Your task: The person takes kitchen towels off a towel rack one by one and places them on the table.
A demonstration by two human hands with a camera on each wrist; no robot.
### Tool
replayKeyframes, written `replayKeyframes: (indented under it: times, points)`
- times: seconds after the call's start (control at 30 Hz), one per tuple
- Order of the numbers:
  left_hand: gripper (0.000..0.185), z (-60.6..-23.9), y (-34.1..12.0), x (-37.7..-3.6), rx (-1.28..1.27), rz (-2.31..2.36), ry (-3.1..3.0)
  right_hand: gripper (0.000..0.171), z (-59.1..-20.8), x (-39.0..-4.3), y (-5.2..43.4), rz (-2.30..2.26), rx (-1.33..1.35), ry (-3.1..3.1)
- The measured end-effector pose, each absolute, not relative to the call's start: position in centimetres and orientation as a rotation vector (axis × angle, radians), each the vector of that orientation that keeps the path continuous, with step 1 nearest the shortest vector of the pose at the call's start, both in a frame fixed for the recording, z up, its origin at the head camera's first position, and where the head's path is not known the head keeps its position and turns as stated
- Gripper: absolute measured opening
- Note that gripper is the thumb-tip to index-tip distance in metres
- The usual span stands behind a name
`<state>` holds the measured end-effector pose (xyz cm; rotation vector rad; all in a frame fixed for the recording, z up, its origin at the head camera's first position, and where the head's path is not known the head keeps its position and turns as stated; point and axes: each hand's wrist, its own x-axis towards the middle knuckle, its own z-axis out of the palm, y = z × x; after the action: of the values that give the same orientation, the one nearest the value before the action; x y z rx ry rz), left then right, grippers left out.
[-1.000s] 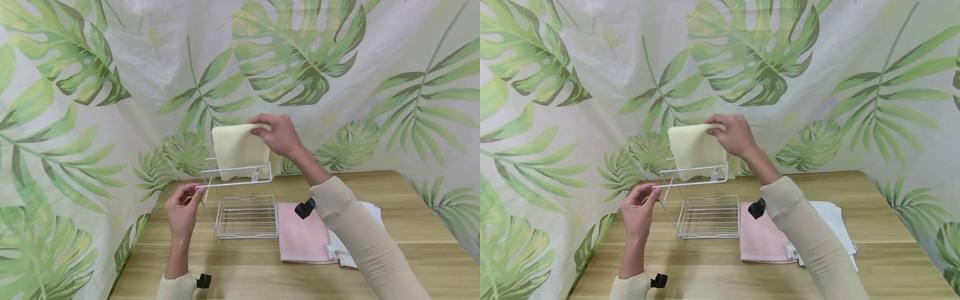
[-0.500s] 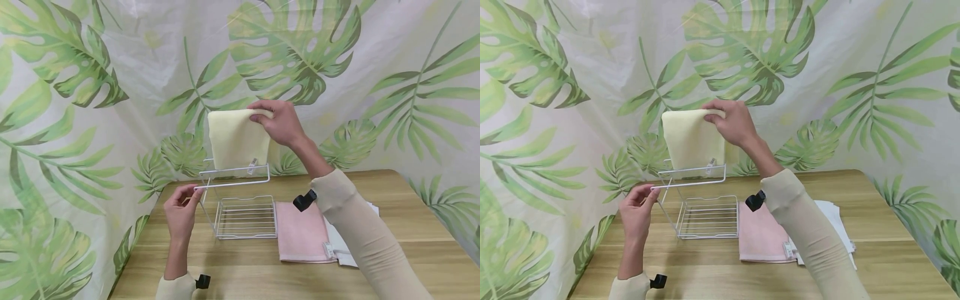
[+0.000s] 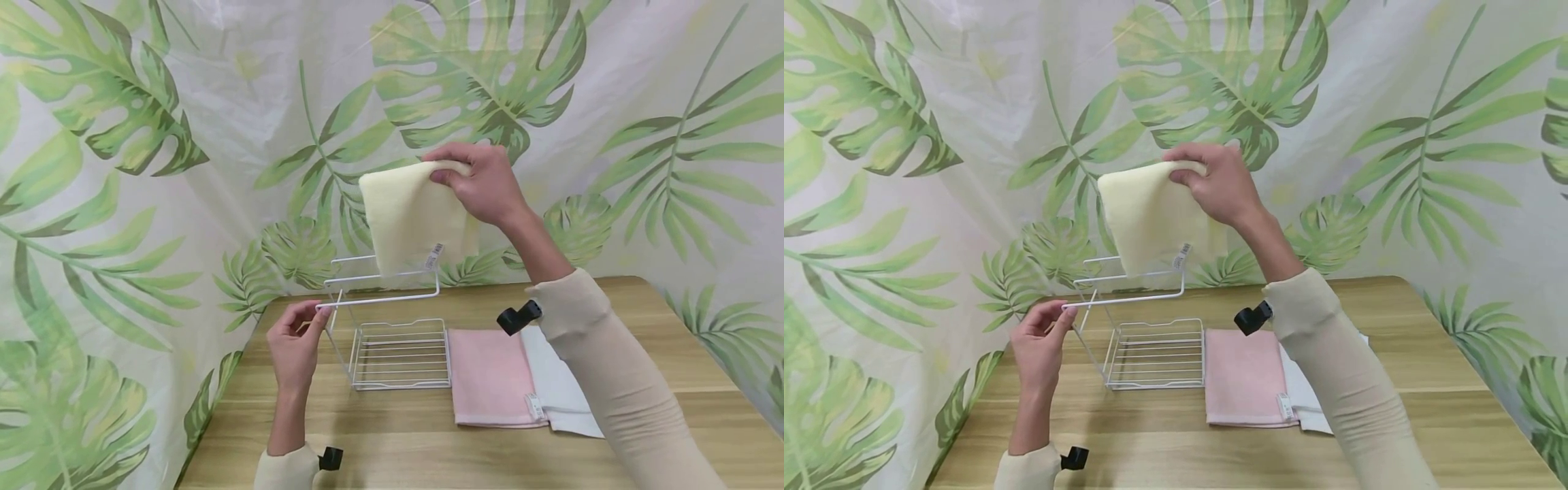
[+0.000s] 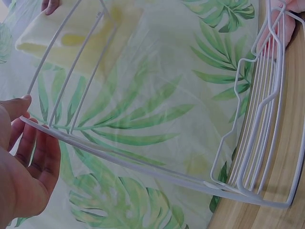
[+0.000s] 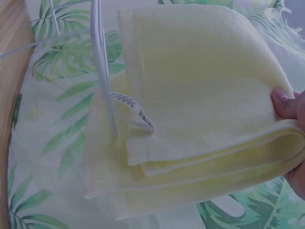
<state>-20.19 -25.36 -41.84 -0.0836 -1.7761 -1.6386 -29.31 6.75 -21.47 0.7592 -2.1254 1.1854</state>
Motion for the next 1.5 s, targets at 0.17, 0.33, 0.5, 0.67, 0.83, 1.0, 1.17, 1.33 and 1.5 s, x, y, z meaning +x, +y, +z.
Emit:
replayKeyframes:
  times: [0.17, 0.33, 0.5, 0.67, 0.83, 1.0, 1.17, 1.33, 1.5]
  points:
    - [0.021, -41.8, -25.4, -20.3, -0.089, -1.656, -1.767, 0.02, -21.6, -29.1, 8.2, 1.18, 0.705, -2.143]
    - [0.019, -41.8, -25.3, -20.3, -0.1, -1.671, -1.763, 0.018, -22.1, -28.6, 9.9, 1.187, 0.662, -2.153]
    - [0.019, -41.8, -25.3, -20.3, -0.095, -1.663, -1.77, 0.018, -23.2, -28.3, 11.9, 1.139, 0.607, -2.177]
    - [0.019, -41.7, -25.1, -20.2, -0.097, -1.675, -1.761, 0.018, -24.3, -27.8, 14.2, 1.132, 0.563, -2.153]
    - [0.019, -41.7, -25.1, -20.2, -0.099, -1.673, -1.766, 0.019, -25.0, -27.1, 16.8, 1.151, 0.504, -2.139]
    - [0.019, -41.6, -25.2, -20.2, -0.099, -1.666, -1.765, 0.018, -25.9, -26.5, 18.9, 1.129, 0.462, -2.162]
    - [0.022, -41.8, -25.4, -20.2, -0.089, -1.667, -1.767, 0.018, -27.0, -26.2, 20.2, 1.109, 0.437, -2.198]
    - [0.024, -41.9, -25.4, -20.1, -0.08, -1.668, -1.773, 0.019, -28.1, -25.9, 21.6, 1.095, 0.376, -2.245]
    - [0.02, -41.9, -25.4, -20.1, -0.086, -1.662, -1.765, 0.02, -29.2, -25.6, 23.1, 1.088, 0.339, -2.279]
